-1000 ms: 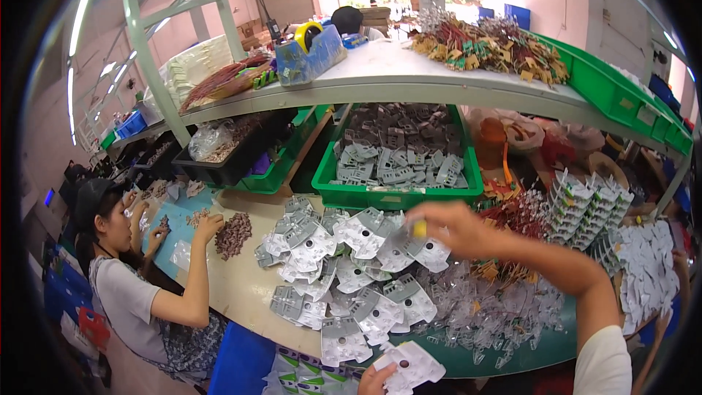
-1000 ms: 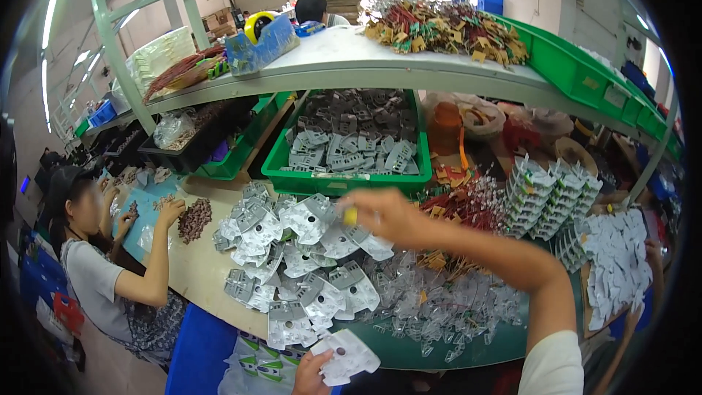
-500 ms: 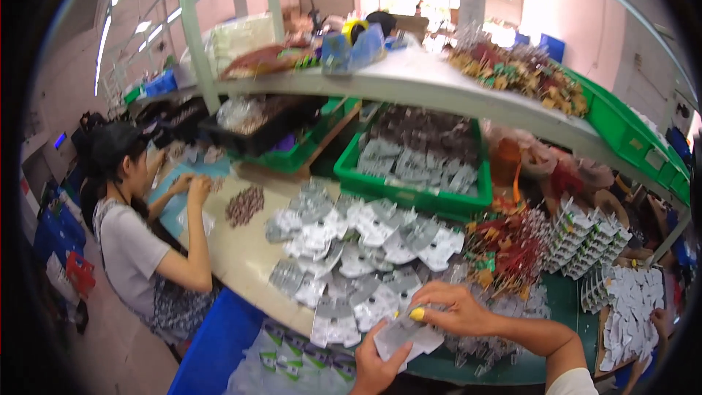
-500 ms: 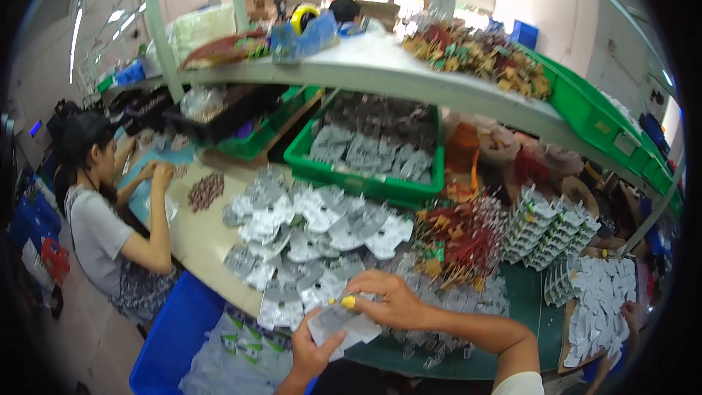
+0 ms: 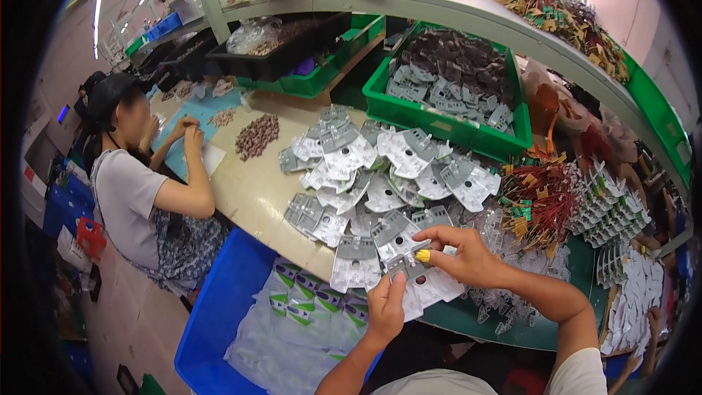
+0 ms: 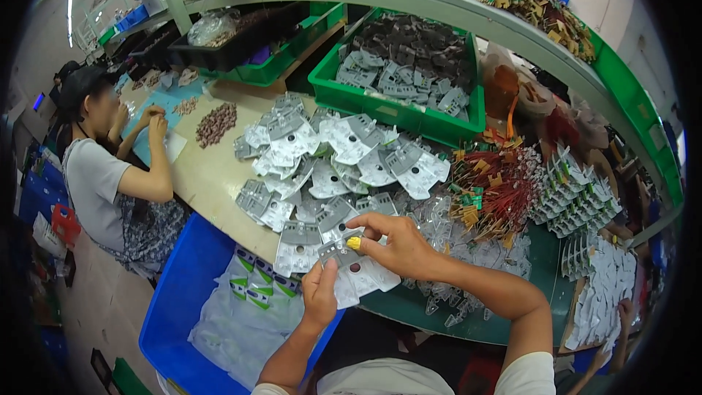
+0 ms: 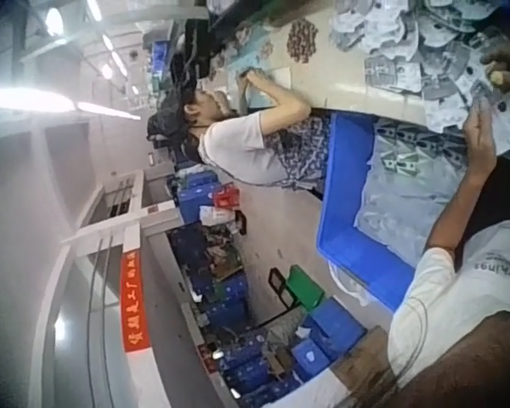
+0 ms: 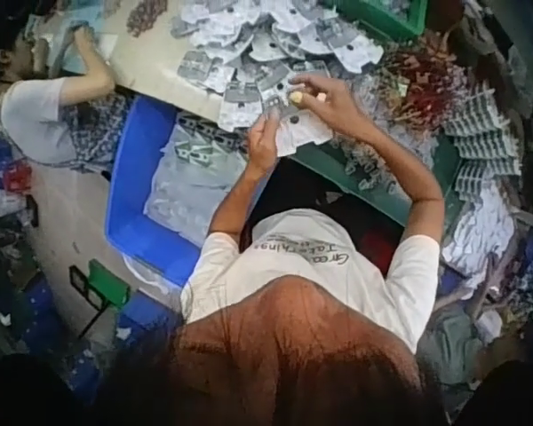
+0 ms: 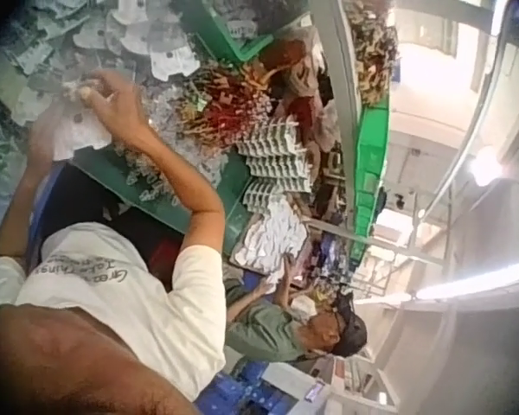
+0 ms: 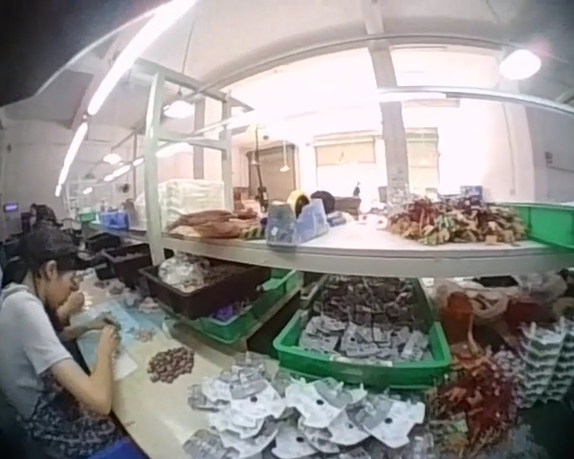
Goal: The person takes parts from a bin and a tray, attaches small plastic components to plastic shells, and fits wired electronic modules into the shells by hand.
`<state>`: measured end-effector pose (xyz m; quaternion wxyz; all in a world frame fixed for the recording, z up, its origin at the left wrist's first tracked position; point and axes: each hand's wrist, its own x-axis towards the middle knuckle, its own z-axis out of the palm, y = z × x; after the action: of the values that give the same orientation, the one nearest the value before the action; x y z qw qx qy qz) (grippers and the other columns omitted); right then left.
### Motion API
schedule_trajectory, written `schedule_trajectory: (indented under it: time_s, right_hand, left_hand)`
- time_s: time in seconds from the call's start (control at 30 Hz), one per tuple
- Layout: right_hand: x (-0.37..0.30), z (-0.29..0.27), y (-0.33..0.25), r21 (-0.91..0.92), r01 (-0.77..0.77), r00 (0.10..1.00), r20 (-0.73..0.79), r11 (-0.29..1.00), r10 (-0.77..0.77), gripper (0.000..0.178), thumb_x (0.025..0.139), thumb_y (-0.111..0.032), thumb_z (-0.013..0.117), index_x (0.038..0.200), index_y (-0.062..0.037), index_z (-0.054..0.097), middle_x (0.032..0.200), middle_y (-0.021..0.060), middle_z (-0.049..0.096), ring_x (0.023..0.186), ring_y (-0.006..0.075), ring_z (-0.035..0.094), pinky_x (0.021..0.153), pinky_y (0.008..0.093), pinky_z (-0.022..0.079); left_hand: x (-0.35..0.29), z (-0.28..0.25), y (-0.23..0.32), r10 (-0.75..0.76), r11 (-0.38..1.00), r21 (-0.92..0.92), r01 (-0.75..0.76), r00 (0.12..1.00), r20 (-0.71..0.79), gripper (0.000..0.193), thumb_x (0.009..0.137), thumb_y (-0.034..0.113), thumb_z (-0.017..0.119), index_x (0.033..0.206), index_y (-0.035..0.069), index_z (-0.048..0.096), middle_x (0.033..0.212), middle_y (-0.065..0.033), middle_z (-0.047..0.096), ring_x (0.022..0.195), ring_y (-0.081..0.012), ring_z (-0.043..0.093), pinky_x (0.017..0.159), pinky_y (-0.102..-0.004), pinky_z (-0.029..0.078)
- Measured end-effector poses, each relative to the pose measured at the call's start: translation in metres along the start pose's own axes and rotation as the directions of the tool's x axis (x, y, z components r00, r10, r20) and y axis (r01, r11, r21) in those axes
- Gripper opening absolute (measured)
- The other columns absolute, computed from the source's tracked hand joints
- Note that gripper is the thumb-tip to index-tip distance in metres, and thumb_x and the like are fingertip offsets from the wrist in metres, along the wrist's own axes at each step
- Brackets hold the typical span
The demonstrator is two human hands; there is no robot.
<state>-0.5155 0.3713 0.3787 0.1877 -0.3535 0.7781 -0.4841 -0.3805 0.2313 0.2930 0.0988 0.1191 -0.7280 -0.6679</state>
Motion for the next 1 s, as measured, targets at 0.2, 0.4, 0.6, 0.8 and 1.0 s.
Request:
schedule_trajectory:
  time_s: [0.2, 0.4, 0.6, 0.8, 1.0]
  right_hand:
    - [0.093, -0.062, 0.011, -0.347, 0.090, 0.882, -0.407, 0.933, -0.236, 0.025, 0.078, -0.017, 0.066, 0.098, -0.0022, 0.069, 0.060, 0.0095, 0.058, 0.054, 0.0197, 0.055, 0.052, 0.0332, 0.042]
    - [0.137, -0.091, 0.042, -0.816, -0.158, 0.923, -0.323, 0.556, -0.212, 0.018, 0.076, -0.019, 0.066, 0.086, -0.0048, 0.069, 0.073, 0.0174, 0.065, 0.072, 0.0363, 0.065, 0.062, 0.0454, 0.051]
    - [0.184, -0.159, 0.036, -0.844, -0.194, 0.870, -0.384, 0.500, -0.310, 0.015, 0.077, -0.010, 0.058, 0.088, -0.0048, 0.067, 0.081, 0.0174, 0.067, 0.079, 0.0382, 0.065, 0.069, 0.0492, 0.052]
    - [0.234, -0.196, 0.106, -0.933, -0.076, 0.995, -0.096, 0.351, -0.040, 0.074, 0.074, 0.003, 0.055, 0.143, -0.0106, 0.035, 0.143, 0.0162, 0.041, 0.126, 0.0350, 0.044, 0.108, 0.0412, 0.033]
    - [0.222, -0.271, 0.148, -0.975, -0.002, 0.924, -0.087, 0.222, -0.373, 0.021, 0.087, -0.013, 0.060, 0.104, -0.0015, 0.063, 0.097, 0.0177, 0.060, 0.091, 0.0326, 0.059, 0.077, 0.0385, 0.046]
  left_hand:
    - [0.007, -0.012, 0.012, -0.008, 0.861, -0.503, 0.073, 0.991, 0.130, 0.067, 0.097, 0.050, 0.034, 0.142, 0.001, 0.029, 0.119, -0.0206, 0.058, 0.099, -0.0275, 0.063, 0.072, -0.0323, 0.054]
    - [-0.009, -0.029, -0.005, -0.032, 0.815, -0.575, 0.078, 0.995, 0.090, 0.051, 0.100, 0.037, 0.041, 0.131, -0.003, 0.043, 0.102, -0.0187, 0.063, 0.085, -0.0220, 0.064, 0.065, -0.0277, 0.052]
    - [-0.052, -0.087, -0.063, -0.267, 0.734, -0.657, 0.171, 0.962, -0.049, 0.059, 0.085, 0.032, 0.067, 0.131, 0.001, 0.046, 0.117, -0.0139, 0.058, 0.104, -0.0264, 0.057, 0.088, -0.0357, 0.045]
    - [-0.062, -0.113, -0.095, -0.281, 0.923, -0.383, 0.034, 0.738, -0.613, 0.027, 0.098, 0.026, 0.048, 0.100, 0.002, 0.059, 0.069, -0.0031, 0.055, 0.057, -0.0091, 0.048, 0.050, -0.0234, 0.038]
    - [-0.111, -0.165, -0.277, -0.643, 0.743, -0.471, 0.475, 0.313, -0.699, 0.032, 0.090, 0.027, 0.062, 0.111, 0.002, 0.059, 0.092, -0.0048, 0.062, 0.072, -0.0121, 0.059, 0.056, -0.0245, 0.047]
